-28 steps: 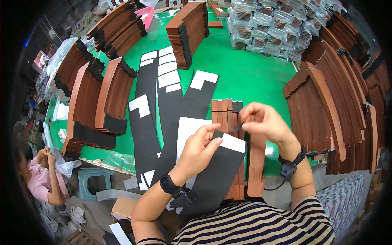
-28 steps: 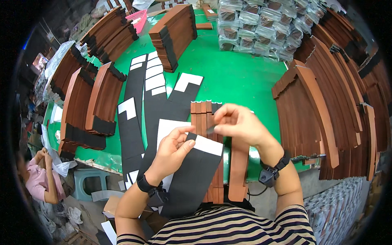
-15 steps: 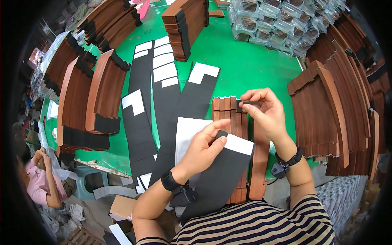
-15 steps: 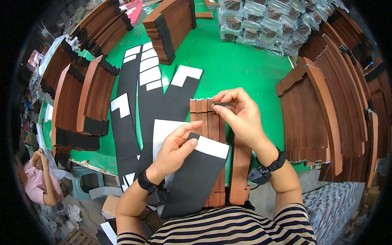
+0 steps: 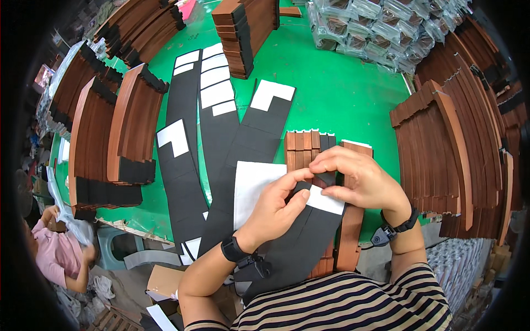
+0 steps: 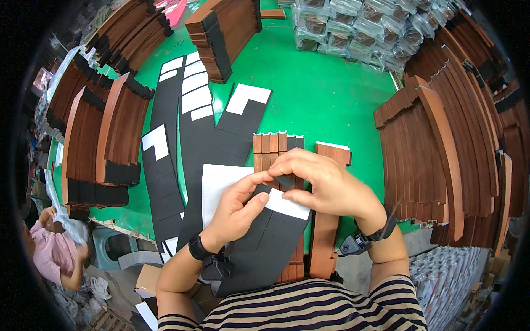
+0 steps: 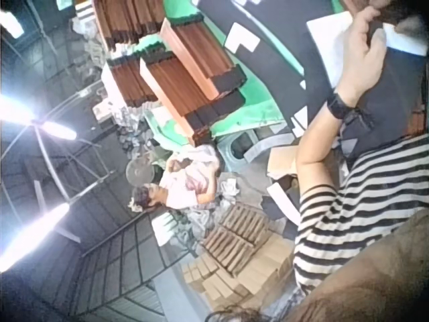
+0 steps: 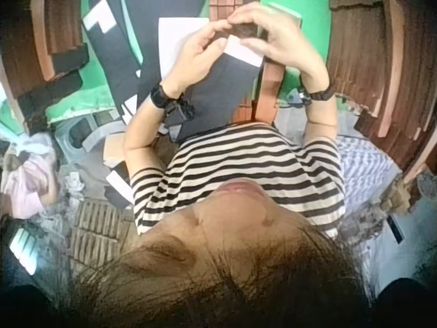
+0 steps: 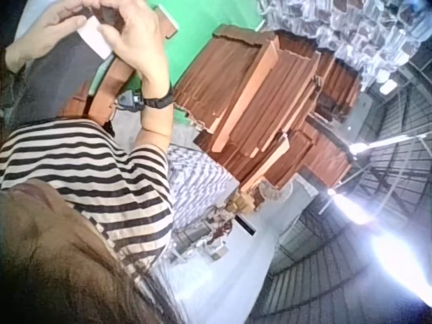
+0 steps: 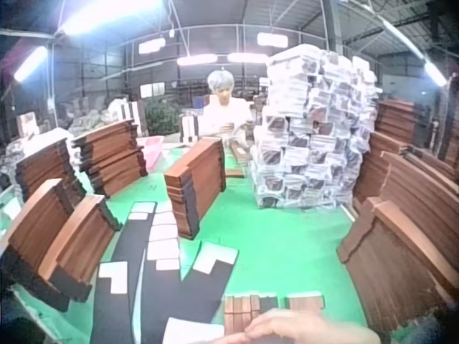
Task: Applying black adhesive strips and end caps to wooden slats on a factory workbench.
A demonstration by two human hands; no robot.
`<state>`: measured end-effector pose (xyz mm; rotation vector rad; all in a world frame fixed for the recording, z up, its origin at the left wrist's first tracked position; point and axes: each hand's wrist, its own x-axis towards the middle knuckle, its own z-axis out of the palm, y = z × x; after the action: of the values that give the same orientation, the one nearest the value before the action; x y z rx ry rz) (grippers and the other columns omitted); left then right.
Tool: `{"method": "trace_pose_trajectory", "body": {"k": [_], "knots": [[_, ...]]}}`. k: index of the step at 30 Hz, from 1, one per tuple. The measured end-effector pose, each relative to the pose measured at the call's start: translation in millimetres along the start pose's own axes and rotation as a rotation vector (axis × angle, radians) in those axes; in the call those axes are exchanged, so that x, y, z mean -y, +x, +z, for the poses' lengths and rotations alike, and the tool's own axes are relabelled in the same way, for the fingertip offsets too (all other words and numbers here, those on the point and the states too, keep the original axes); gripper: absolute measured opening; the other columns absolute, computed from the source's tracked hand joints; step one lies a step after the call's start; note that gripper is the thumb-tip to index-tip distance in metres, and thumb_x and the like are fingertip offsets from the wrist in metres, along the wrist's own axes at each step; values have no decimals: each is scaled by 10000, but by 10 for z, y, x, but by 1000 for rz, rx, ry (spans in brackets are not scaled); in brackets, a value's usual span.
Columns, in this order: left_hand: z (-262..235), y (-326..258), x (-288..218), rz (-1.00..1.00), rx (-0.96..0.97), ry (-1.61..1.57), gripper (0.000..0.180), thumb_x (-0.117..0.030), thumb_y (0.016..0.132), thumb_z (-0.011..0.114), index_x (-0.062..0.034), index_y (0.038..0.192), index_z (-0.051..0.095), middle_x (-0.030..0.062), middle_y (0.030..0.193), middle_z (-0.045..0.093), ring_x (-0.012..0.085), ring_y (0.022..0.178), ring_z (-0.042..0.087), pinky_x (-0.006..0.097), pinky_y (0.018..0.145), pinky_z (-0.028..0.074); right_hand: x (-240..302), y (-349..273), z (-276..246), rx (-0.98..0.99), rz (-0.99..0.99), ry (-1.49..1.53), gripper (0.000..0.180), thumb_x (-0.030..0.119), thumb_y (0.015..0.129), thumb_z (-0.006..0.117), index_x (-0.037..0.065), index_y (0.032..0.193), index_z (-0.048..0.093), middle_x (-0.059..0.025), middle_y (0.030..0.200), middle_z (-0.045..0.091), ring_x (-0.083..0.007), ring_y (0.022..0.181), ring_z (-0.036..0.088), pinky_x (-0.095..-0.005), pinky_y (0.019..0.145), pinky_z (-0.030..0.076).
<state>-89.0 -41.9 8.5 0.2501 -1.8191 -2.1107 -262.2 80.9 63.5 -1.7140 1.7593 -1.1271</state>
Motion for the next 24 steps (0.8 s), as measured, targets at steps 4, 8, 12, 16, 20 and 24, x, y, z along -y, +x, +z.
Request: {"method": "trace_pose_trajectory", "body": {"k": [4, 8, 12, 16, 20, 24], "knots": [[-65, -1, 8, -31, 57, -49, 385, -36, 964, 534, 24, 1344, 517, 44, 1159, 614, 73, 995, 566, 230, 871, 459, -50, -14, -46, -15, -121, -130, 383, 34, 755, 778, 36, 1118, 656, -94, 1087, 652, -268, 957, 659, -344, 796, 553], [-78, 8, -9, -94, 100, -59, 439, -40, 969, 531, 9, 1403, 481, 25, 1162, 599, 67, 1001, 556, 231, 867, 460, -29, -16, -20, -56, -149, -237, 401, 55, 749, 788, 26, 1124, 649, -101, 1079, 649, -274, 955, 661, -347, 783, 561], [-110, -2, 18, -158, 123, -183, 473, -33, 972, 520, -3, 1437, 444, 30, 1177, 586, 60, 1014, 544, 232, 886, 453, 5, 17, 5, -95, -160, -272, 372, 48, 736, 795, 18, 1080, 656, -106, 1042, 648, -275, 941, 665, -338, 761, 565], [-106, 17, 45, -163, 229, -335, 532, -27, 985, 504, -11, 1494, 351, 41, 1185, 581, 64, 1029, 546, 234, 911, 446, -137, 16, -36, -129, -180, -244, 357, 46, 714, 815, 19, 1036, 663, -89, 996, 652, -224, 875, 661, -293, 709, 550], [25, 14, -3, -258, 196, -433, 567, -37, 998, 495, -6, 1521, 278, 31, 1115, 597, 72, 1002, 562, 242, 911, 450, -199, 17, -73, -76, -40, -54, 341, 63, 713, 833, 14, 1012, 677, -60, 936, 646, -143, 764, 605, -265, 670, 520], [50, -37, -77, -292, 108, -484, 452, -68, 1003, 520, 8, 1432, 402, 12, 1068, 616, 66, 980, 570, 248, 879, 466, -191, -10, -156, -86, 84, 2, 403, 91, 671, 873, 0, 1021, 696, -74, 945, 648, -162, 768, 591, -286, 675, 498]]}}
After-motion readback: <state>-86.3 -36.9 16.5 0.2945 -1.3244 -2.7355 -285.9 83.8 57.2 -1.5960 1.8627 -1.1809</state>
